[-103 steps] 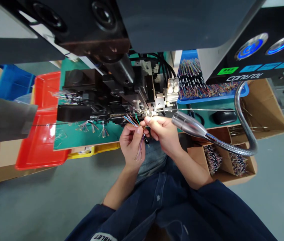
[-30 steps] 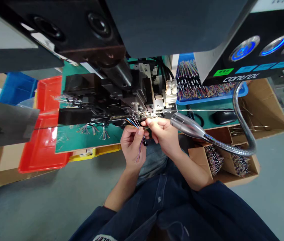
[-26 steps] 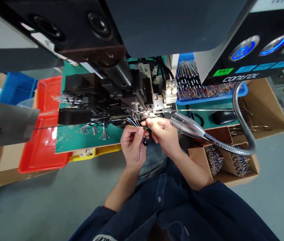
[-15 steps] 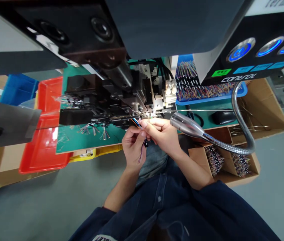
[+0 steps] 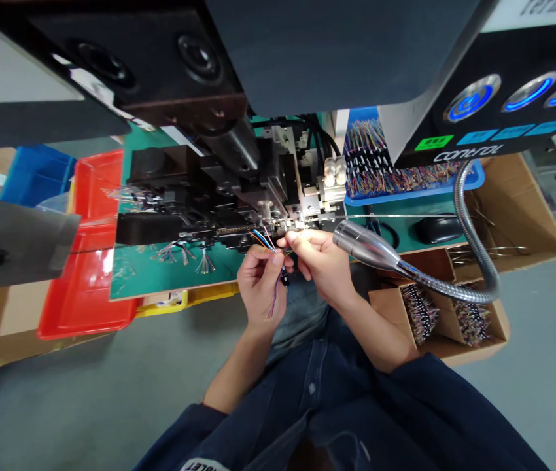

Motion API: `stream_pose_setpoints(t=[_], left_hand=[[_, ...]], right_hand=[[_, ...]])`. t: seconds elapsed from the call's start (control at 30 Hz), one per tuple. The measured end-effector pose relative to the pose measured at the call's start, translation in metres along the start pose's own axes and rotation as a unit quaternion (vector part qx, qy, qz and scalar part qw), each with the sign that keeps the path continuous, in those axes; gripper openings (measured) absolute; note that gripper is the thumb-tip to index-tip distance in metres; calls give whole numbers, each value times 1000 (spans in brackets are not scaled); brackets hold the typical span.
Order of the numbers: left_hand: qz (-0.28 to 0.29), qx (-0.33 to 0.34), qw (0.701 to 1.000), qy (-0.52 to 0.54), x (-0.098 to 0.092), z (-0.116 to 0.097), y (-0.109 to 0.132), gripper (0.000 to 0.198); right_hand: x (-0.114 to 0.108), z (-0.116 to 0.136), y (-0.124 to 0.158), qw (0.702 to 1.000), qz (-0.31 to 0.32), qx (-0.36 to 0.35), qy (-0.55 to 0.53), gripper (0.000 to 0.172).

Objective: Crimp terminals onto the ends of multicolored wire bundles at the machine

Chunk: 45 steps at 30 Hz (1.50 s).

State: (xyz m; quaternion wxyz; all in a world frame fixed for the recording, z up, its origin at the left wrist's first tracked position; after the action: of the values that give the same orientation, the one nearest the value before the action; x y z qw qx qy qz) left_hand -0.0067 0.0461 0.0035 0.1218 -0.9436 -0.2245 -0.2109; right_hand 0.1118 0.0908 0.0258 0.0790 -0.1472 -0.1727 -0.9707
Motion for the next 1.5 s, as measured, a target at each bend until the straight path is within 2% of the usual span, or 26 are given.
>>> stream_pose_setpoints(t=[0.3,0.6,0.87,1.07,1.27,1.5], left_hand=[[1,7,1000,16,2,-1,-1,30],[38,-18,999,12,0,6,2,29],[11,-22,1000,-11,0,3,2,39],[-5,-21,1000,-4,1,3,3,32],[-9,-19,1000,16,-1,6,4,27],[12,-28,999,18,-2,10,7,29]], right_hand=[[0,0,-1,1000,-2,3,0,34],[2,15,4,995,33,-7,89,33],[0,2,2,999,1,9,44,35],[2,0,0,1000,5,26,17,39],[2,1,-1,999,5,25,27,40],[1,15,4,996,34,-8,88,33]])
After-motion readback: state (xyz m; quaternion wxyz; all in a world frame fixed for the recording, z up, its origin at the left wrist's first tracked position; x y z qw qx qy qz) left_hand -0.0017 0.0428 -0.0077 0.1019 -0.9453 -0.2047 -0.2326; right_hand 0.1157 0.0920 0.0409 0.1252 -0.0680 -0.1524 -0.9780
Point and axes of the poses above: each hand's wrist, its own y-axis away from the middle knuckle, its own x-axis out of the palm, z = x × y, the point moved 4 cm from there along -y, towards the middle knuckle, and after that the axes turned 10 degrees about x, right-handed, at the moved point
